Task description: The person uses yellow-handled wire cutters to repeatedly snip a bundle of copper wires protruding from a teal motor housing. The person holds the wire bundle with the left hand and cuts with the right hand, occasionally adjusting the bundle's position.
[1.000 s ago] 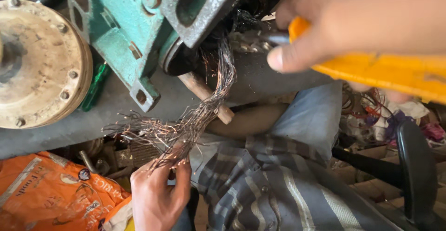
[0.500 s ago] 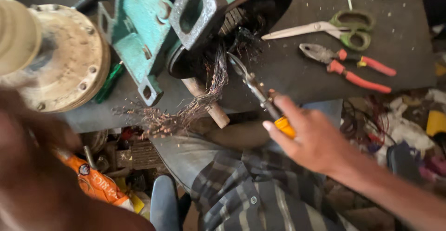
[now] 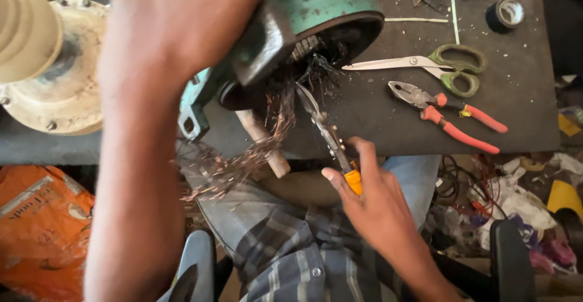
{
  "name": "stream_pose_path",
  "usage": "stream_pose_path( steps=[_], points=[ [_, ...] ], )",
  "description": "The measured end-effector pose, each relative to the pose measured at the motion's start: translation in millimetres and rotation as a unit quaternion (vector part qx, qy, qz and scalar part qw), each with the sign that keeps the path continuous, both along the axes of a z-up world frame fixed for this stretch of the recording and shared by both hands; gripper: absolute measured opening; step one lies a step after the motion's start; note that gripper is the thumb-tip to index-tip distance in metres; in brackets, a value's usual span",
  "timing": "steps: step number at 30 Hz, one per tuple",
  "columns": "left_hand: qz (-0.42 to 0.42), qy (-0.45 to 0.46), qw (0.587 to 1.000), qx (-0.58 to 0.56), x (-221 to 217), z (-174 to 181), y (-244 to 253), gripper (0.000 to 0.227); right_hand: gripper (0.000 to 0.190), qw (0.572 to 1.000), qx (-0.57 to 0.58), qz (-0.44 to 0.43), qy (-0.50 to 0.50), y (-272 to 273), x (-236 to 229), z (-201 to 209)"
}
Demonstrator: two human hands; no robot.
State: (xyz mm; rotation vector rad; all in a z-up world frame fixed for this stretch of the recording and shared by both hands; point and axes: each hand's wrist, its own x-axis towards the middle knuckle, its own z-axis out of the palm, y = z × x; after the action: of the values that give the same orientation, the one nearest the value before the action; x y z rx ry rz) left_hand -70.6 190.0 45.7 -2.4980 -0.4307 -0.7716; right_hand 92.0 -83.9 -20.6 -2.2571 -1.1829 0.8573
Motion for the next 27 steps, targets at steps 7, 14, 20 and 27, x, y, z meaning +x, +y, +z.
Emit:
stream_pose_path(
  steps=[7,14,20,27],
  points=[
    [-0.008,-0.001,1.0,0.023,-9.8,0.8,-6.1,0.006,0.056,0.986,0.136,-0.02,-0.093,-1.6,-10.6,-34.9],
    [-0.011,0.002,0.999,0.044,-12.8,-0.5,-7.3,0.009,0.054,0.994,0.085,-0.006,-0.069,-3.8,-5.4,-20.2],
    [0.012,0.012,0.994,0.109,-15.6,-1.1,-12.7,0.018,0.056,0.999,-0.018,-0.004,-0.045,3.8,-5.5,3.8],
    [-0.025,0.017,1.0,0.007,-18.2,6.9,-10.7,0.016,0.054,0.997,0.005,-0.008,-0.074,6.3,-1.1,6.2]
  ],
)
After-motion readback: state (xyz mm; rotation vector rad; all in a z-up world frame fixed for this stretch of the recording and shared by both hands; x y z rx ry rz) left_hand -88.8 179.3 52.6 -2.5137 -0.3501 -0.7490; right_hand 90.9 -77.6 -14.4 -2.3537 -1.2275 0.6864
